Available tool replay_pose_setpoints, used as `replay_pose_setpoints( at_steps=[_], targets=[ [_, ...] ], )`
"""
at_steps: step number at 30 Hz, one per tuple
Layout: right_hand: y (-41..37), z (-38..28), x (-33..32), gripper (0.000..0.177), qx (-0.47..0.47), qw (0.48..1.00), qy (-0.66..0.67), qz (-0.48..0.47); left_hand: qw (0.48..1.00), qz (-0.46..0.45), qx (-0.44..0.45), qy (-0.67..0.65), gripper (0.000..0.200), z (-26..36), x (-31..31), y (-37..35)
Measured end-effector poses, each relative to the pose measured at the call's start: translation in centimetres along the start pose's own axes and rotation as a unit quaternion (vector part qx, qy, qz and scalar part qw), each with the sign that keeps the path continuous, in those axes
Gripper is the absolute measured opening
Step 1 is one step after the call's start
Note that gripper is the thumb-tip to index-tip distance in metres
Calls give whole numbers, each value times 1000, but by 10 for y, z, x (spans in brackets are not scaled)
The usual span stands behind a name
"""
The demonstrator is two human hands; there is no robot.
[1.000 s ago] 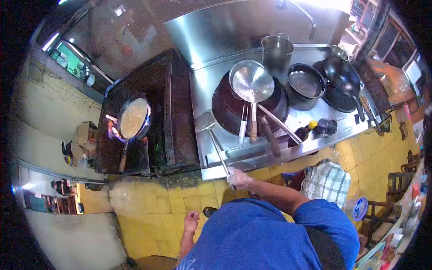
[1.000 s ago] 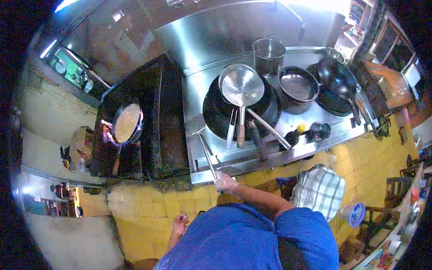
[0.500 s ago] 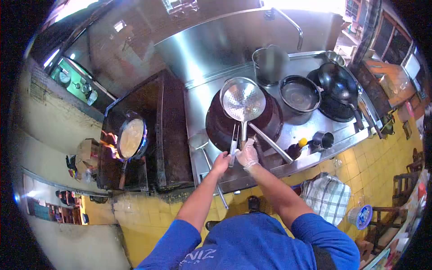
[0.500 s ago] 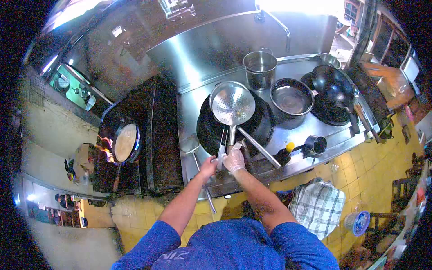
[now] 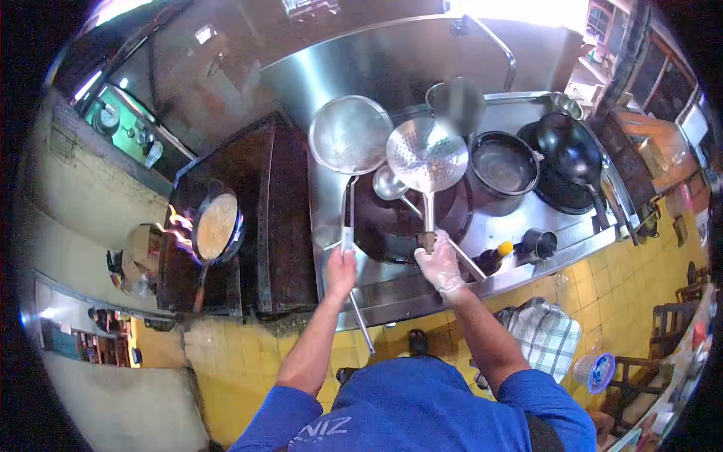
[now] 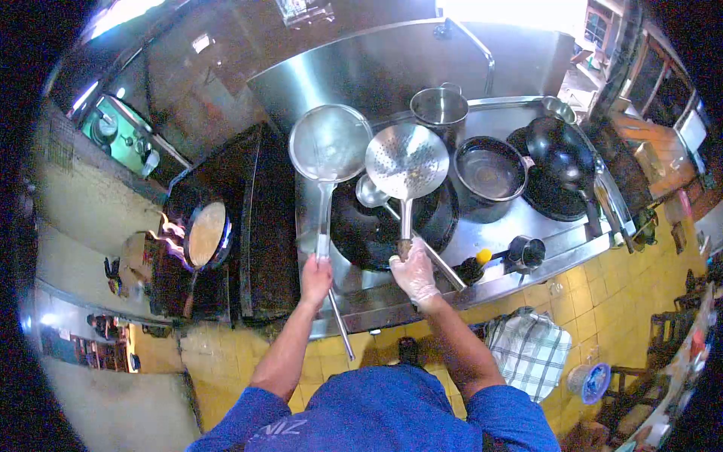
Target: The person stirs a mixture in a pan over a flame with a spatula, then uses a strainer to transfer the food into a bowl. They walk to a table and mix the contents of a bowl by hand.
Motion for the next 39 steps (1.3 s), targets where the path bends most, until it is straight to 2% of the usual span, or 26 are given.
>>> replay_pose_setpoints(
  at_steps=[1, 2, 3, 5, 7, 8, 9, 14, 16, 18, 20, 22, 24, 25, 26, 28, 29, 30, 32, 34, 36, 37, 39],
  targets=[
    [1, -2, 5, 38, -27, 999, -19, 16, 1000, -4, 7, 0, 18, 5, -5, -1],
    [-1, -11, 8, 36, 24, 999, -19, -17, 997, -2, -29, -75, 18, 2, -11, -4],
    [2, -7, 19, 35, 30, 999, -11, -15, 987, -1, -65, -149, 19, 0, -12, -8],
    [2, 2, 41, 35, 17, 1000, 7, -10, 986, -10, -72, -148, 18, 0, -15, -19],
    [-1, 10, 62, 35, -31, 998, -56, -11, 987, -8, -66, -145, 13, -7, -14, -24],
    [-3, 15, 74, 35, -70, 992, -99, -22, 980, -41, -110, -164, 14, -5, -9, -32],
    [1, 30, 86, 37, 19, 999, -30, -9, 971, -54, -125, -195, 14, -1, -3, -38],
    [-9, 24, 83, 38, -23, 999, -36, 13, 921, -143, -198, -304, 12, -8, 44, -41],
    [-23, 20, 77, 36, -8, 997, -50, -61, 924, -160, -198, -284, 11, -17, 62, -29],
    [-46, 24, 70, 34, -124, 987, -92, -48, 936, -185, -212, -210, 11, -23, 75, -21],
    [-72, 21, 55, 46, -84, 967, -72, -228, 942, -221, -184, -172, 12, -30, 80, -13],
    [-112, 21, 26, 52, -90, 963, -81, -241, 911, -254, -241, -217, 15, -31, 80, -13],
    [-148, 50, 5, 55, -73, 951, -105, -281, 913, -275, -251, -166, 19, -40, 75, -8],
    [-169, 72, -9, 57, -40, 954, -103, -280, 910, -282, -250, -173, 19, -49, 74, -5],
    [-188, 92, -26, 60, -4, 956, -101, -276, 918, -251, -266, -155, 20, -31, 66, -13],
    [-236, 106, -69, 57, 78, 956, -111, -261, 911, -285, -220, -202, 24, -52, 70, -4],
    [-258, 132, -82, 54, 117, 945, -188, -240, 893, -311, -218, -241, 26, -40, 62, -16],
    [-281, 168, -91, 51, 161, 926, -260, -221, 918, -284, -200, -192, 27, -34, 53, -24],
    [-345, 228, -115, 49, 202, 922, -298, -142, 935, -253, -185, -167, 26, -42, 41, -44],
    [-423, 261, -132, 38, 420, 887, -191, -34, 913, -294, -189, -209, 24, -62, 32, -78],
    [-548, 450, -89, 29, 411, 876, -236, 91, 886, -393, -169, -179, 24, -91, 31, -113],
    [-579, 384, -84, 26, 454, 841, -295, -1, 874, -424, -184, -153, 23, -85, 27, -141],
    [-653, 318, -44, 21, 488, 798, -329, -128, 849, -478, -190, -118, 21, -77, 21, -192]
  ],
)
Point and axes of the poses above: each hand's wrist, its own y-axis towards the middle knuckle, its own x-axis out of the palm, z = x × y, the point moved 5 cm from there along y, towards the middle knuckle, and after that the axes turned 1 degree about y, right-handed, at the moved point
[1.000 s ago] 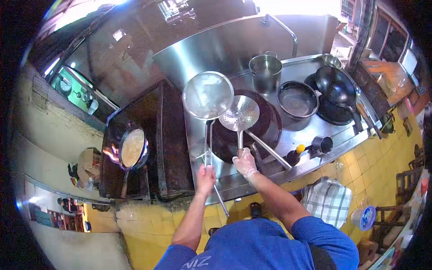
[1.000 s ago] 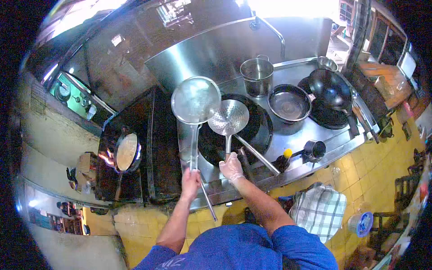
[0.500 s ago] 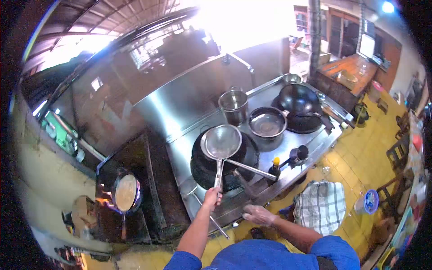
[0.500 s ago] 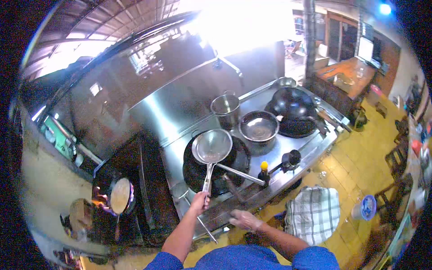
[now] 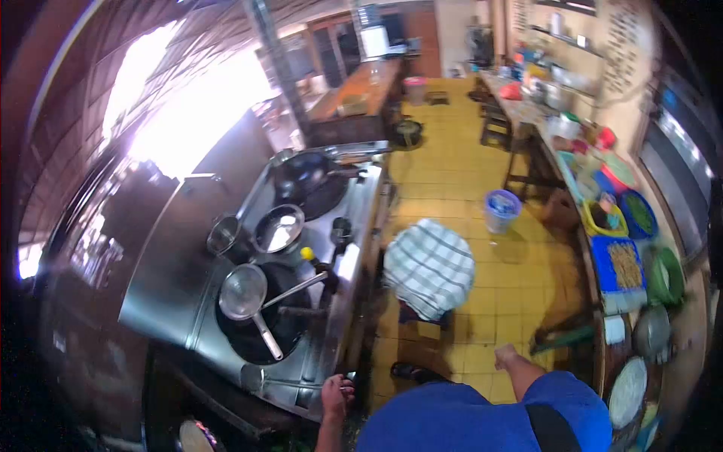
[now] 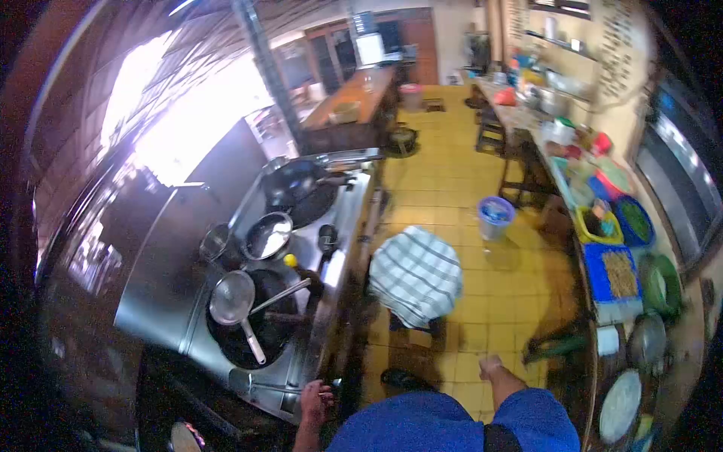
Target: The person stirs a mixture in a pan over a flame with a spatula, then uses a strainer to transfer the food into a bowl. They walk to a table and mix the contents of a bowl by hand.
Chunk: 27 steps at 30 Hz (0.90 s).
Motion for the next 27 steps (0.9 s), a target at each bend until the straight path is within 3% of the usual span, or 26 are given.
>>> replay_pose_setpoints(
  at_steps=[3, 5, 7, 9, 10, 12, 13, 14, 15, 16, 17, 18, 19, 20, 21, 22, 23, 24, 25, 27],
  targets=[
    [-128, -19, 80, 21, -97, 984, -142, -40, 997, -62, -12, 43, 16, -39, 22, -17],
    [-150, 16, 213, 23, -128, 992, -8, -21, 990, -97, 20, 99, 13, -63, 40, -26],
    [-150, 46, 362, 36, 15, 988, 141, -63, 985, -124, 29, 119, 16, -71, 58, -49],
    [-208, 45, 339, 36, 128, 941, 271, -159, 986, -117, 39, 113, 19, -76, 73, -55],
    [-222, 45, 335, 37, 174, 910, 334, -177, 976, -116, 41, 180, 17, -67, 84, -66],
    [-224, 49, 331, 37, 245, 836, 457, -178, 969, -133, 21, 205, 20, -69, 98, -67],
    [-214, 54, 326, 37, 240, 833, 471, -164, 963, -144, 0, 227, 23, -72, 106, -65],
    [-210, 57, 299, 31, 167, 924, 315, -141, 959, -155, 2, 238, 23, -79, 112, -52],
    [-205, 53, 249, 25, 89, 979, 148, -109, 938, -153, 78, 301, 28, -87, 118, -30],
    [-200, 53, 218, 19, 18, 996, 89, -26, 907, -150, 154, 361, 32, -91, 123, -13],
    [-197, 59, 187, 13, -46, 997, 26, 59, 900, -166, 160, 371, 32, -93, 138, -1],
    [-201, 63, 142, 19, -33, 999, 24, 26, 905, -143, 180, 359, 34, -95, 148, 6],
    [-219, 68, 95, 19, -17, 991, 78, 104, 910, -121, 195, 346, 35, -103, 155, 11],
    [-175, 110, 140, 15, 81, 905, 381, 169, 868, -138, 194, 435, 36, -116, 160, 21],
    [-216, 100, 66, 12, -32, 948, 131, 287, 816, -156, 195, 522, 36, -132, 160, 37],
    [-232, 118, 37, 15, 59, 896, 357, 259, 803, -160, 88, 568, 37, -158, 158, 50],
    [-243, 137, 40, 19, 143, 785, 563, 215, 776, -154, -21, 611, 39, -187, 136, 65],
    [-247, 154, 49, 19, 155, 772, 579, 211, 589, -295, 212, 722, 39, -206, 141, 56],
    [-247, 173, 58, 23, 168, 739, 618, 208, 346, -290, 494, 743, 39, -220, 143, 36],
    [-252, 195, 82, 28, 192, 692, 666, 204, 378, -369, 309, 791, 37, -263, 167, 62]
  ],
)
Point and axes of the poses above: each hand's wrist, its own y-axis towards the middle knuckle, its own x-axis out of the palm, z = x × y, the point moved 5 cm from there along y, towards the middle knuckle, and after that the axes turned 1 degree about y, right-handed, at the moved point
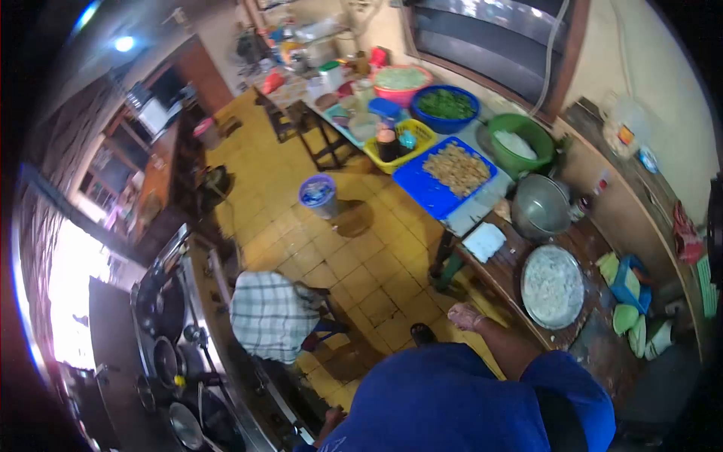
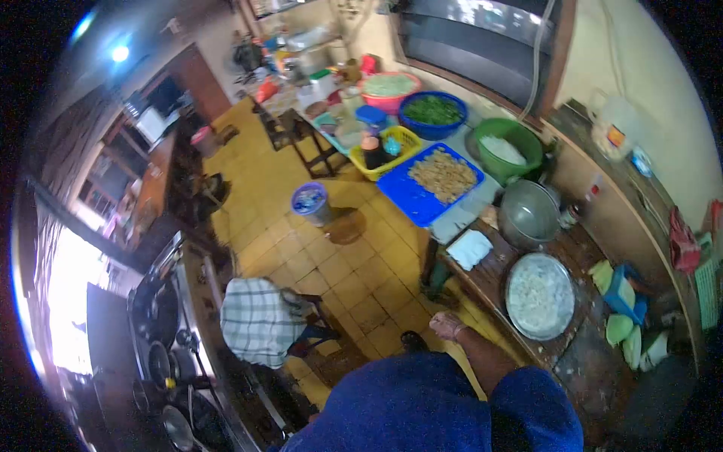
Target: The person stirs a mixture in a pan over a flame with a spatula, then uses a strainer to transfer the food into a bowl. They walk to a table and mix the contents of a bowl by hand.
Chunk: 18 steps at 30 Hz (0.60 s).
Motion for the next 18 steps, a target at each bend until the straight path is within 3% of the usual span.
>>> replay_pose_setpoints(
  at_steps=[1, 2, 3, 4, 5, 6, 7, 8, 10, 11, 12, 13, 14, 15, 16, 17, 18],
  targets=[
    [-4, 24, -11, 26, 70, 998, 3, -5, 995, -85, -30, -43, 36, -4, 24, 20],
    [-6, 52, -25, 24, 139, 990, 3, -10, 994, -97, -15, -37, 36, 4, 19, 41],
    [22, 121, -14, 27, -141, 957, -250, -26, 986, -115, -27, -120, 36, 13, 10, 65],
    [12, 143, -13, 24, -143, 905, -396, -70, 970, -131, -42, -202, 36, 14, 10, 83],
    [5, 163, -10, 21, -145, 827, -530, -117, 988, -74, 27, -130, 36, 17, 1, 100],
    [10, 223, -6, 17, -47, 895, -440, -60, 993, -16, 97, -59, 36, 25, -13, 116],
    [4, 263, -1, 14, 55, 940, -338, -1, 957, -71, -50, -275, 34, 38, -60, 115],
    [-3, 294, 8, 14, 63, 942, -331, -5, 856, -57, -207, -471, 33, 54, -113, 110],
    [-27, 302, 21, 14, 86, 950, -287, -90, 861, -172, -205, -432, 32, 6, -96, 173],
    [-28, 318, 32, 14, 91, 951, -281, -93, 848, -133, -230, -459, 33, 2, -119, 182],
    [-22, 331, 44, 15, 43, 973, -224, -28, 832, -94, -253, -484, 34, 0, -145, 195],
    [-24, 334, 53, 17, -3, 985, -165, 39, 816, -120, -236, -515, 33, -10, -154, 214],
    [-33, 303, 49, 16, 106, 993, -19, 42, 797, -147, -219, -544, 31, -25, -160, 235],
    [-43, 278, 49, 15, 215, 960, 160, 85, 798, -156, -217, -539, 31, -35, -165, 248],
    [-60, 234, 43, 15, 303, 892, 298, 156, 827, -122, -180, -518, 29, -42, -176, 266],
    [-43, 220, 46, 15, 50, 985, 84, 142, 852, -85, -138, -498, 27, -36, -193, 284],
    [-33, 233, 52, 15, 53, 984, 84, 147, 852, -88, -133, -499, 27, -30, -205, 301]
  ],
)
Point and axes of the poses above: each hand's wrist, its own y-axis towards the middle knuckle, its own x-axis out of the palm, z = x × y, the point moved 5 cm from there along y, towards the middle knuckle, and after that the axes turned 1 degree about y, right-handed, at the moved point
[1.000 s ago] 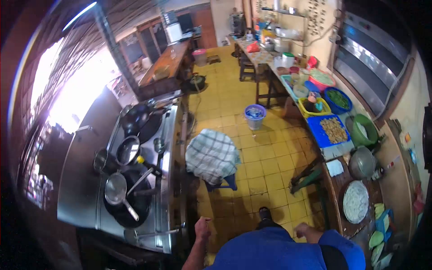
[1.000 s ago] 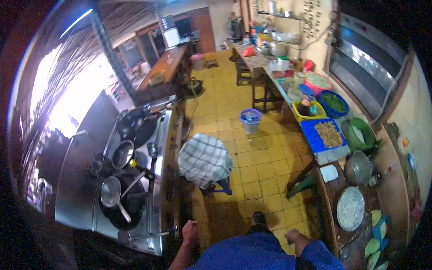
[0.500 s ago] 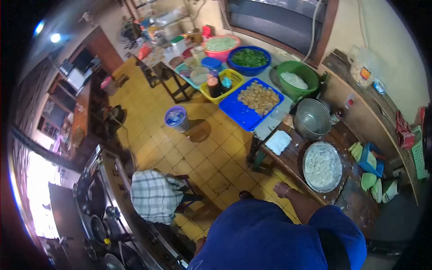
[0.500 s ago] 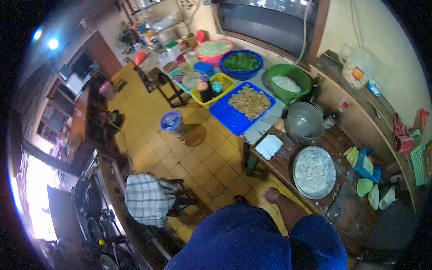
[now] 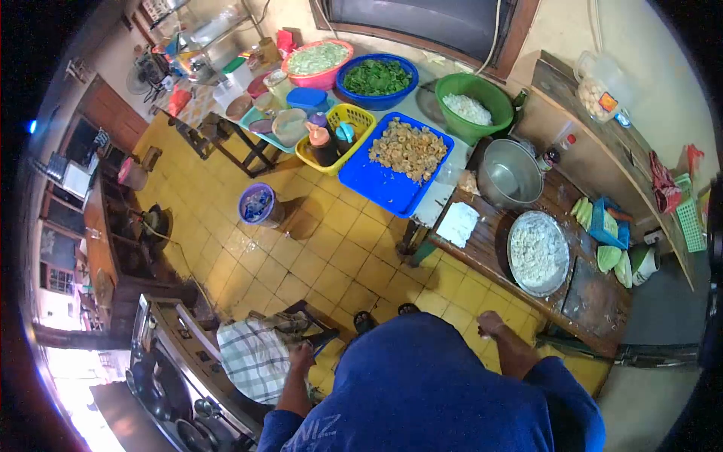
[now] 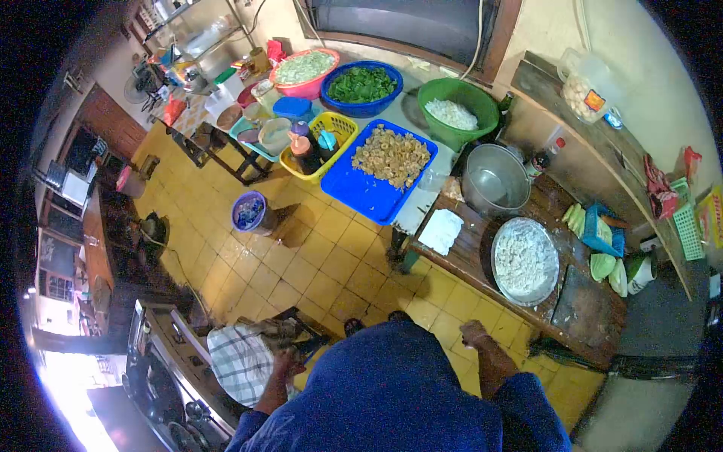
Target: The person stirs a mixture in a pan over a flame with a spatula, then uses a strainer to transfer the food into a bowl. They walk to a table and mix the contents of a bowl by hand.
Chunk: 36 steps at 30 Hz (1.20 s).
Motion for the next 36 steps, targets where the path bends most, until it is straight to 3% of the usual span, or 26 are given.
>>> replay_pose_setpoints(
  at_steps=[2, 3, 4, 6, 7, 8, 10, 11, 12, 14, 15, 16, 18, 20, 21, 22, 23, 24, 25, 26, 27, 28, 30, 33, 34, 36],
  targets=[
    [14, -31, 15, 15, -65, 998, -5, 16, 997, -29, 46, 52, 27, 48, -2, 3],
    [12, -38, 21, 14, 155, 962, 226, 6, 931, -10, 273, 242, 30, 77, -2, 0],
    [9, -71, 25, 14, 158, 960, 231, 5, 930, -13, 271, 247, 30, 84, -6, 2],
    [7, -135, 11, 17, 96, 978, 115, 144, 995, -73, 60, 41, 29, 81, -10, 24],
    [-5, -173, 8, 20, 211, 943, 220, 133, 993, -46, 99, 52, 26, 64, -15, 49],
    [-4, -171, 9, 20, 217, 939, 227, 140, 992, -55, 100, 60, 26, 70, -16, 44],
    [10, -166, 16, 16, 168, 979, 106, 45, 993, -92, 52, -55, 27, 75, -16, 35],
    [16, -163, 18, 28, -76, 997, 24, 20, 993, -91, 49, -62, 32, 60, -19, 48],
    [22, -157, 16, 28, -69, 997, 27, 26, 992, -99, 48, -57, 32, 49, -26, 58],
    [33, -137, 12, 26, 68, 997, 11, -45, 988, -131, -3, 81, 39, 20, -36, 73],
    [45, -142, 8, 25, 41, 983, -163, -78, 988, -132, -4, 82, 39, 6, -33, 79],
    [53, -146, -3, 25, 38, 982, -165, -79, 982, -119, 21, 145, 37, -5, -30, 86],
    [67, -142, -15, 25, 228, 965, 97, -83, 956, -83, 70, 273, 34, -14, -32, 95],
    [92, -168, -28, 28, 247, 956, 102, -119, 909, -45, 118, 397, 31, 0, -28, 102],
    [94, -198, -45, 35, 250, 958, 77, -117, 911, -39, 120, 393, 31, 11, -19, 107],
    [99, -215, -61, 43, 253, 959, 51, -118, 971, -36, 48, 232, 28, 18, -11, 108],
    [116, -205, -59, 45, 221, 962, 17, -157, 998, -31, -23, 59, 26, 32, 1, 103],
    [150, -177, -49, 45, 111, 960, -109, -232, 988, -24, -91, -119, 23, 52, 14, 92],
    [179, -85, -14, 43, 234, 919, 122, -294, 986, 12, -161, 34, 22, 140, 31, 48],
    [203, -5, 16, 43, 380, 816, 309, -308, 997, -10, -65, 26, 24, 158, 34, 57],
    [197, -39, -1, 30, 396, 825, 276, -295, 999, -30, 32, 21, 25, 171, 36, 68],
    [170, -79, -18, 26, 413, 832, 241, -282, 999, -14, 27, 11, 25, 173, 34, 75],
    [144, -157, -46, 24, 254, 916, 152, -270, 995, 4, 97, -27, 28, 181, 34, 81],
    [152, -171, -47, 24, 232, 933, 92, -261, 983, 73, 162, 56, 29, 195, 22, 67],
    [156, -173, -46, 23, 235, 933, 85, -260, 983, 74, 158, 55, 29, 197, 18, 58],
    [159, -175, -43, 23, 245, 931, 73, -262, 995, 58, -40, 74, 26, 190, 12, 36]
  ],
)
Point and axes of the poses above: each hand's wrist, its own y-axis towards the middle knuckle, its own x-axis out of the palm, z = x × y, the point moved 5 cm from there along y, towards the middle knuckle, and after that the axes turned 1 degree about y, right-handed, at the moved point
